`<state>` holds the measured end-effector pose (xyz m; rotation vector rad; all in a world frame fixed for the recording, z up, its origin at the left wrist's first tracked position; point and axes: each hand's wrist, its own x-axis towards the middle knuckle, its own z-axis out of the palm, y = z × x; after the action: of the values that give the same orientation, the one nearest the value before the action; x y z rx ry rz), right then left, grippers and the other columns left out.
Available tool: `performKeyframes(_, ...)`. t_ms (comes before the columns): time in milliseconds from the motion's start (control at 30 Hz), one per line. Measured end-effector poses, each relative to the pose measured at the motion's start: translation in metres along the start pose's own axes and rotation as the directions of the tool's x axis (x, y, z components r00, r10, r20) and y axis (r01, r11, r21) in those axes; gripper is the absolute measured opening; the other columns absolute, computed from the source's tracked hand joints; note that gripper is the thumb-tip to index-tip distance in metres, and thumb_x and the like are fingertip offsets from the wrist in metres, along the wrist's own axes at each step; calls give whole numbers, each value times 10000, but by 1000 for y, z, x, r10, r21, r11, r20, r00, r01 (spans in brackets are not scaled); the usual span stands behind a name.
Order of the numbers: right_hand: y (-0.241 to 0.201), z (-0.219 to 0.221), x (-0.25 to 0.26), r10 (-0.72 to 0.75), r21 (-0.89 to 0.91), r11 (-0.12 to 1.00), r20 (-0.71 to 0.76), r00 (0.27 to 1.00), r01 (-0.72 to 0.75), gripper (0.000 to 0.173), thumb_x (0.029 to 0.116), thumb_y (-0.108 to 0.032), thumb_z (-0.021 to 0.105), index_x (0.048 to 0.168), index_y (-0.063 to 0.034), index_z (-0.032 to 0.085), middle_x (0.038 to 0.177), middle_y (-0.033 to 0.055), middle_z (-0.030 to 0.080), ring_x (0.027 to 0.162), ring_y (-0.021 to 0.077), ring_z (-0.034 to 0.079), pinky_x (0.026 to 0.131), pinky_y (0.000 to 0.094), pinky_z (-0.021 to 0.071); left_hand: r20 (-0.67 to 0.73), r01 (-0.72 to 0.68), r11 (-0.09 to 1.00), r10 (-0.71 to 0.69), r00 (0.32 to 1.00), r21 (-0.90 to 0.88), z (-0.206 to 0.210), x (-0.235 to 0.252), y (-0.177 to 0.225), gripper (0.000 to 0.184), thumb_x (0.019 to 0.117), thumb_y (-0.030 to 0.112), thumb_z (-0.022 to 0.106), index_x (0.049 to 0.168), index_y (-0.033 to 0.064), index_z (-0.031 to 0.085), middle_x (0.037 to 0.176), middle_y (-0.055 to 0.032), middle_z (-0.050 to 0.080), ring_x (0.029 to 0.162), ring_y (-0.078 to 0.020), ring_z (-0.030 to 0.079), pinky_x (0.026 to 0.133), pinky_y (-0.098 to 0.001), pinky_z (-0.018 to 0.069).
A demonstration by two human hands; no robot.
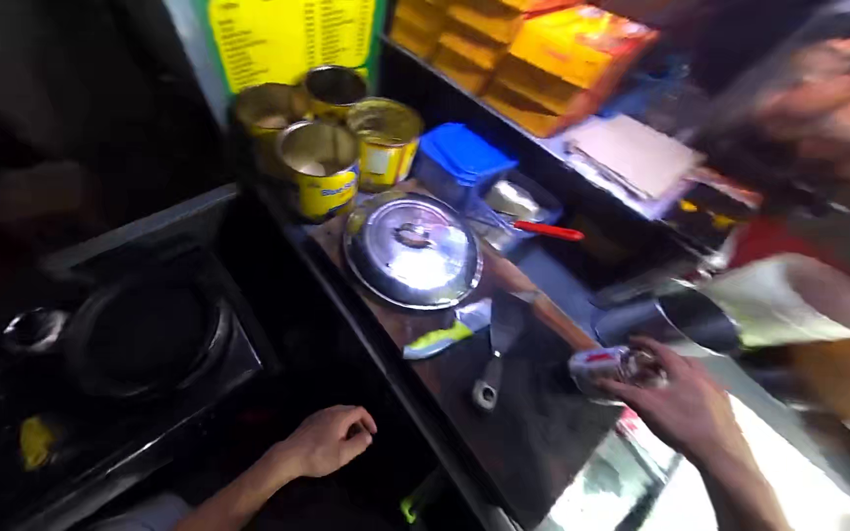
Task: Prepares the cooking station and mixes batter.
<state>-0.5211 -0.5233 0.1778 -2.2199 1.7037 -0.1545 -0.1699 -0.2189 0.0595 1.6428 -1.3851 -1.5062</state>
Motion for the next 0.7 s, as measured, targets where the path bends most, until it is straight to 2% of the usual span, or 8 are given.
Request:
performKeyframes(100, 3, 6, -9, 24, -47, 999, -39, 999, -25, 935, 795, -248, 891, 1566, -60, 395, 1450, 398, 441, 1295, 585, 481, 1022, 733, 413, 240, 211, 955, -259, 935, 208, 29, 39, -14, 546, 1061, 461, 489, 1405, 44, 568, 1361, -212, 616, 1289, -385, 572, 1079, -634, 410)
performKeyframes(167, -12, 3, -49, 29, -12, 999, -127, 991, -31, 953, 832, -328, 844, 1577, -9, 342, 1533, 399, 343, 1390, 573, 398, 1095, 707, 374, 396, 262, 939, -333, 856, 222, 68, 67, -14, 658, 1040, 520, 515, 1328, -68, 589, 1313, -309, 607, 1259, -468, 570, 1047, -695, 404)
performKeyframes(300, -69, 44, -171, -71, 265, 949, -349, 934, 171, 438, 986, -218, 616, 1257, 126, 611, 1183, 194, 696, 1082, 125, 677, 913, 267, 564, 551, 368, 894, -448, 704, 256, 114, 96, 20, 424, 1064, 228, 509, 1302, -110, 603, 1371, -298, 581, 1302, -413, 541, 1091, -577, 389)
performKeyframes(367, -102, 79, -240, -135, 468, 858, -193, 972, 212, 316, 1030, -178, 569, 1181, 84, 660, 1073, 86, 742, 986, 21, 696, 885, 209, 583, 563, 287, 873, -477, 675, 395, 126, 101, 31, 358, 1048, 74, 495, 1335, -134, 547, 1417, -296, 543, 1349, -405, 513, 1120, -540, 386)
performKeyframes(467, -118, 164, -325, -67, 543, 838, 8, 998, 52, 217, 969, -99, 619, 1088, 27, 749, 977, 105, 769, 855, 119, 745, 813, 295, 629, 539, 335, 930, -360, 761, 148, 141, 88, 12, 388, 1110, 121, 368, 1308, -152, 560, 1387, -312, 551, 1310, -377, 527, 1111, -480, 383)
performKeyframes(533, -110, 221, -372, 228, 537, 806, 110, 968, -251, 205, 954, -45, 620, 1068, 61, 753, 955, 143, 779, 840, 176, 764, 818, 342, 623, 489, 259, 966, -227, 842, 2, 144, 77, -2, 433, 1125, 174, 374, 1335, -164, 545, 1403, -343, 535, 1346, -402, 507, 1144, -472, 352)
performKeyframes(600, -92, 257, -393, 587, 603, 562, 192, 787, -566, 225, 1021, -65, 549, 1104, 74, 705, 859, 114, 747, 671, 127, 706, 659, 299, 609, 337, 172, 985, -173, 926, 33, 149, 79, -8, 439, 1096, 234, 463, 1366, -100, 551, 1378, -302, 574, 1323, -392, 539, 1125, -503, 396)
performKeyframes(700, -66, 275, -397, 807, 654, 382, 110, 581, -653, 277, 1050, -116, 550, 1249, 57, 637, 929, 144, 692, 676, 151, 642, 633, 330, 564, 163, 259, 938, -299, 940, 230, 159, 76, -12, 449, 1043, 375, 504, 1238, 3, 664, 1241, -224, 667, 1202, -370, 624, 993, -579, 481)
